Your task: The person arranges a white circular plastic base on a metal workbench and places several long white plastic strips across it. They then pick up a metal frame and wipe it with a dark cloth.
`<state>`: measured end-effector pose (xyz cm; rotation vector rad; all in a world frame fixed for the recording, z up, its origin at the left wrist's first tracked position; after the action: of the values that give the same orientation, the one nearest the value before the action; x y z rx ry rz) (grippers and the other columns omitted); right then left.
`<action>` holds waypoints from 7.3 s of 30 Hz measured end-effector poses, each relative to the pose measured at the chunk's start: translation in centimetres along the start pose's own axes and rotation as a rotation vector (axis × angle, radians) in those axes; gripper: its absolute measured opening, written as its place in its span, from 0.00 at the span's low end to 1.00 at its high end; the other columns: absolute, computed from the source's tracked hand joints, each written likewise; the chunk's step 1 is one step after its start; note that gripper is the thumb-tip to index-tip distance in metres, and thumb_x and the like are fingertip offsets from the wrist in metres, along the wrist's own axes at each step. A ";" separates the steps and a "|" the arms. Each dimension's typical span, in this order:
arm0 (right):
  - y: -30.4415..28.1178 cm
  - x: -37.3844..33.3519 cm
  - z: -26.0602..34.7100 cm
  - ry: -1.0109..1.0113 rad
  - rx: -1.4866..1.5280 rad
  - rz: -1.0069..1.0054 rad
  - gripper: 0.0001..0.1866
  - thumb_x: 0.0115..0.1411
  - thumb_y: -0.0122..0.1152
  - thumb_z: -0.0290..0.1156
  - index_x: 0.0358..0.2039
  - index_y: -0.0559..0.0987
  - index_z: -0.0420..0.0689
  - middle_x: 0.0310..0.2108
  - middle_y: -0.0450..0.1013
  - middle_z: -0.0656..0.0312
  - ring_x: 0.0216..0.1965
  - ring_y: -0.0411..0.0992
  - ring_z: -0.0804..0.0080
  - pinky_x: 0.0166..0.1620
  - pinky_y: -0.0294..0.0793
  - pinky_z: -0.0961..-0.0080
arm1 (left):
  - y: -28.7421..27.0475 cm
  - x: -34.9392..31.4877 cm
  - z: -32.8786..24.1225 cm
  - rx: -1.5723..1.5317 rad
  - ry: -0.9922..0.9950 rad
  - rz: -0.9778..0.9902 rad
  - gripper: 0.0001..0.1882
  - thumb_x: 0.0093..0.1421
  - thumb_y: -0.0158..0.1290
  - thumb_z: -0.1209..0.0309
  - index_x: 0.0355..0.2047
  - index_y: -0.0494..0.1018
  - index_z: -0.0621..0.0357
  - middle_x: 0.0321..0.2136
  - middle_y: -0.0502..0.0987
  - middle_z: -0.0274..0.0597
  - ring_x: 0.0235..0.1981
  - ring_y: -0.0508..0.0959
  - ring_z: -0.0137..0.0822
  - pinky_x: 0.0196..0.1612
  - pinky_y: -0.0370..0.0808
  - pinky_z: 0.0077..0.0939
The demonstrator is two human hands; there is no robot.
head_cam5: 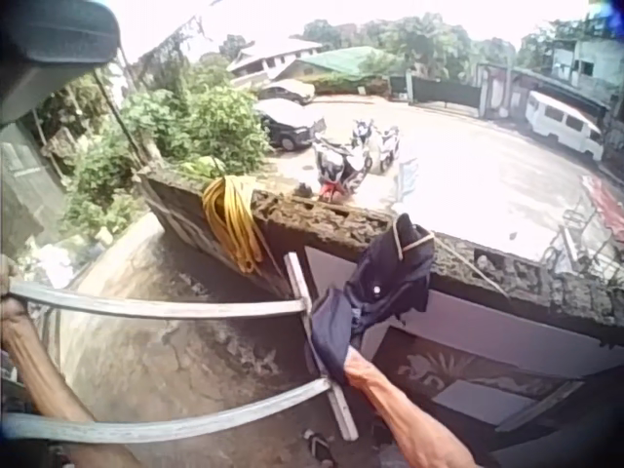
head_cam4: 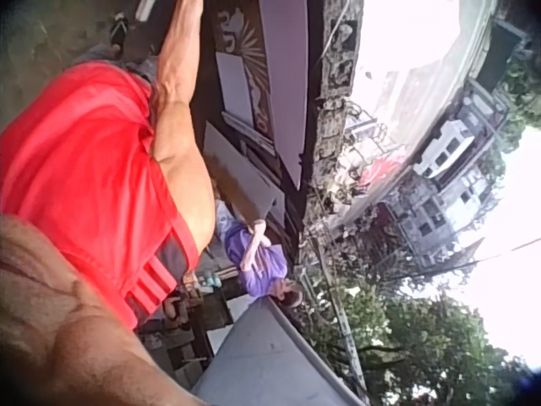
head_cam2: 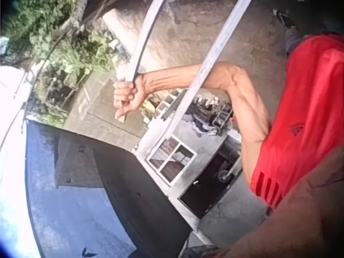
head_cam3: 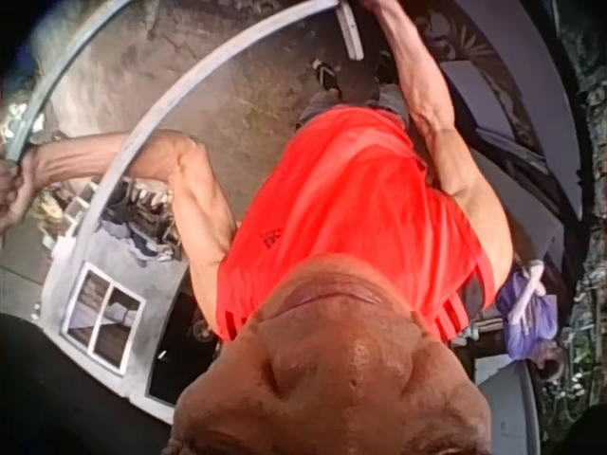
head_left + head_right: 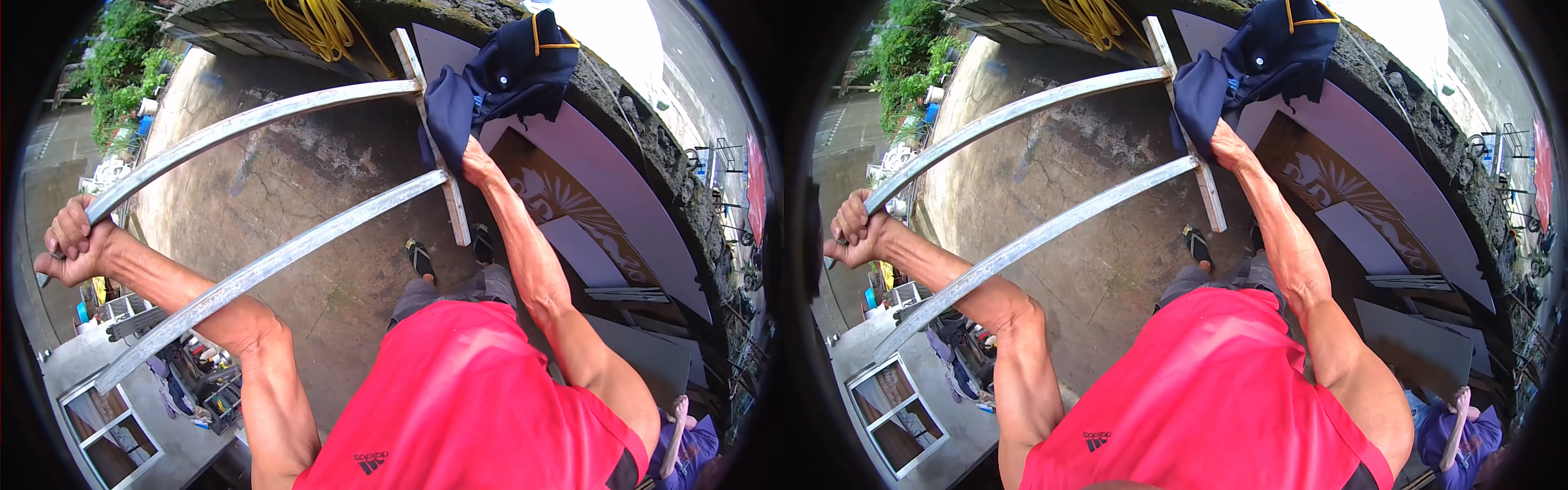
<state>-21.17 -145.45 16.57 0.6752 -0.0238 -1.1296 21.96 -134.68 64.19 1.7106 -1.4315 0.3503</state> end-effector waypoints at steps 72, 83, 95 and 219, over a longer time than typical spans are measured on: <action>8.7 -8.8 12.2 -0.773 -0.978 0.268 0.12 0.58 0.61 0.28 0.43 0.75 0.42 0.40 0.72 0.49 0.44 0.70 0.50 0.49 0.69 0.63 | 7.6 -27.9 29.3 1.309 -0.444 0.488 0.09 0.54 0.60 0.65 0.25 0.77 0.57 0.20 0.76 0.54 0.26 0.78 0.57 0.28 0.76 0.41; 11.2 -6.0 16.2 -1.012 -1.131 0.113 0.10 0.65 0.52 0.27 0.45 0.72 0.39 0.45 0.68 0.44 0.47 0.66 0.45 0.52 0.64 0.61 | 11.8 -32.4 31.4 1.480 -0.610 0.749 0.05 0.48 0.56 0.72 0.26 0.78 0.57 0.21 0.78 0.56 0.28 0.80 0.56 0.33 0.78 0.46; 1.8 -1.9 16.2 -0.174 0.757 0.446 0.22 0.68 0.50 0.47 0.53 0.73 0.43 0.49 0.75 0.58 0.51 0.75 0.64 0.58 0.73 0.60 | 6.2 -33.8 28.0 1.736 -0.624 0.720 0.05 0.46 0.56 0.73 0.25 0.76 0.60 0.21 0.78 0.57 0.28 0.81 0.56 0.34 0.78 0.48; 2.1 -3.3 8.6 -0.196 0.786 0.336 0.25 0.67 0.54 0.41 0.59 0.68 0.39 0.58 0.69 0.55 0.57 0.69 0.62 0.63 0.65 0.61 | 4.7 -23.8 8.8 1.467 -0.144 -0.489 0.20 0.60 0.60 0.57 0.23 0.79 0.64 0.16 0.77 0.35 0.20 0.74 0.26 0.26 0.69 0.24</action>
<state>-23.92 -146.38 25.57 1.1970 -0.7531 -0.8346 7.86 -125.30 44.70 3.1691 -0.6736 1.1902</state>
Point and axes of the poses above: each hand's wrist, its own x-axis towards the middle knuckle, its own y-axis out of the palm, z = x × y, the point moved 5 cm from there along x, towards the middle knuckle
